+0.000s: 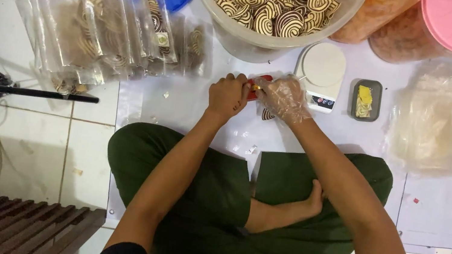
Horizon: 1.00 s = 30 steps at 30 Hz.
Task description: Packing spiral-patterned cookies into small individual plastic bags while sitting on the floor.
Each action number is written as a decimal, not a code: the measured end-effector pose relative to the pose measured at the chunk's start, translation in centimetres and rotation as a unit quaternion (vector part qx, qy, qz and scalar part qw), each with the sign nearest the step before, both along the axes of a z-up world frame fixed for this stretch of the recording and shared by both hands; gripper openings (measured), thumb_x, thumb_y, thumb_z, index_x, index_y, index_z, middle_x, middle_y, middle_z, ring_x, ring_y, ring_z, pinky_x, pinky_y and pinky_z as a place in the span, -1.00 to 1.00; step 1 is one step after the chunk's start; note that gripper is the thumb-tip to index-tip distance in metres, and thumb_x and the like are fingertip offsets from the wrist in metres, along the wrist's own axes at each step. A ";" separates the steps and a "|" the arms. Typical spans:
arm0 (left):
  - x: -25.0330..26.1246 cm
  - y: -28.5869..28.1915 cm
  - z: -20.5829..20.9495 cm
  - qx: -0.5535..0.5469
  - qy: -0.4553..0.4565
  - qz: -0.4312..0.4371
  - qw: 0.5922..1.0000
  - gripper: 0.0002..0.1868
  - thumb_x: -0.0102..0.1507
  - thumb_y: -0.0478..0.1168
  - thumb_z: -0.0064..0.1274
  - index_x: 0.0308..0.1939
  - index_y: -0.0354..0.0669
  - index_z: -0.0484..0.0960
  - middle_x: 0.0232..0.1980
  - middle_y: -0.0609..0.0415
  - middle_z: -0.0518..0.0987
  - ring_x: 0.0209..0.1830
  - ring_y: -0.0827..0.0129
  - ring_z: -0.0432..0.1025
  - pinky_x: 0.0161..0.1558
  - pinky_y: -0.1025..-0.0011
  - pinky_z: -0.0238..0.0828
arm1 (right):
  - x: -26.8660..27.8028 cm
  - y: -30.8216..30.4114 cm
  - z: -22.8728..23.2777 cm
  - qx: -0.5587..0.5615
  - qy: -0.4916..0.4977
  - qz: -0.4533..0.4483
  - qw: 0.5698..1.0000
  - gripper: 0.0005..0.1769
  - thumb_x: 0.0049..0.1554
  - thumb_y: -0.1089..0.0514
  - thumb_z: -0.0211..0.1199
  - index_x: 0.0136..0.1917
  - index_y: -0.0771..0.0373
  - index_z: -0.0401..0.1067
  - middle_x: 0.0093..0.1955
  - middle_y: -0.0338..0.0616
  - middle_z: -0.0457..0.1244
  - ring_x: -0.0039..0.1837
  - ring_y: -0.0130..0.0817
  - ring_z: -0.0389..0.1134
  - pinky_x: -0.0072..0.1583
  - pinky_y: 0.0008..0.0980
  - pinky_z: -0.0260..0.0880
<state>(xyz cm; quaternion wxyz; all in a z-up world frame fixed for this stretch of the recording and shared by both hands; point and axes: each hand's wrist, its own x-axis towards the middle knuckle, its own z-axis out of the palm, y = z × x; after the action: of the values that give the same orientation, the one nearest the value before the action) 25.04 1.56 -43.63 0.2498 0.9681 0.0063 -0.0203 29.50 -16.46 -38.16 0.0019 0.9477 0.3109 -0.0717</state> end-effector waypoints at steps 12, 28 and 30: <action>-0.2 0.8 5.6 -0.096 0.016 -0.050 0.994 -0.79 0.39 -0.20 -0.07 -0.20 -0.17 0.65 -0.02 -0.10 0.45 -0.04 0.01 0.46 -0.05 0.03 0.43 | 0.2 0.0 -0.1 0.026 0.020 -0.049 0.998 -0.69 0.16 -0.24 0.25 0.06 -0.13 0.61 -0.40 0.03 0.38 -0.19 -0.02 0.51 -0.03 -0.08 0.44; 1.4 3.5 0.8 -0.184 0.231 -0.028 0.955 -0.70 0.37 -0.07 -0.11 -0.26 -0.16 0.64 -0.36 -0.06 0.62 -0.34 0.15 0.54 -0.31 0.16 0.49 | -0.1 -0.1 1.0 0.056 0.066 -0.073 0.994 -0.64 0.14 -0.24 0.28 0.19 -0.24 0.56 -0.33 0.20 0.39 -0.10 0.13 0.51 0.02 0.04 0.49; 1.5 3.7 1.9 -0.194 0.247 -0.030 0.949 -0.75 0.34 -0.14 -0.09 -0.28 -0.18 0.64 -0.40 -0.03 0.61 -0.36 0.18 0.51 -0.31 0.18 0.48 | -0.3 0.1 1.7 0.058 0.069 -0.073 0.993 -0.65 0.15 -0.23 0.28 0.19 -0.24 0.56 -0.33 0.20 0.39 -0.09 0.12 0.51 0.03 0.04 0.49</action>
<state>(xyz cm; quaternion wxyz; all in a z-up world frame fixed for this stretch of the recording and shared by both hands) 26.53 5.23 -41.74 0.4223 0.8654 0.0348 -0.2675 29.20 -16.41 -36.50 -0.0801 0.9593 0.2436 -0.1183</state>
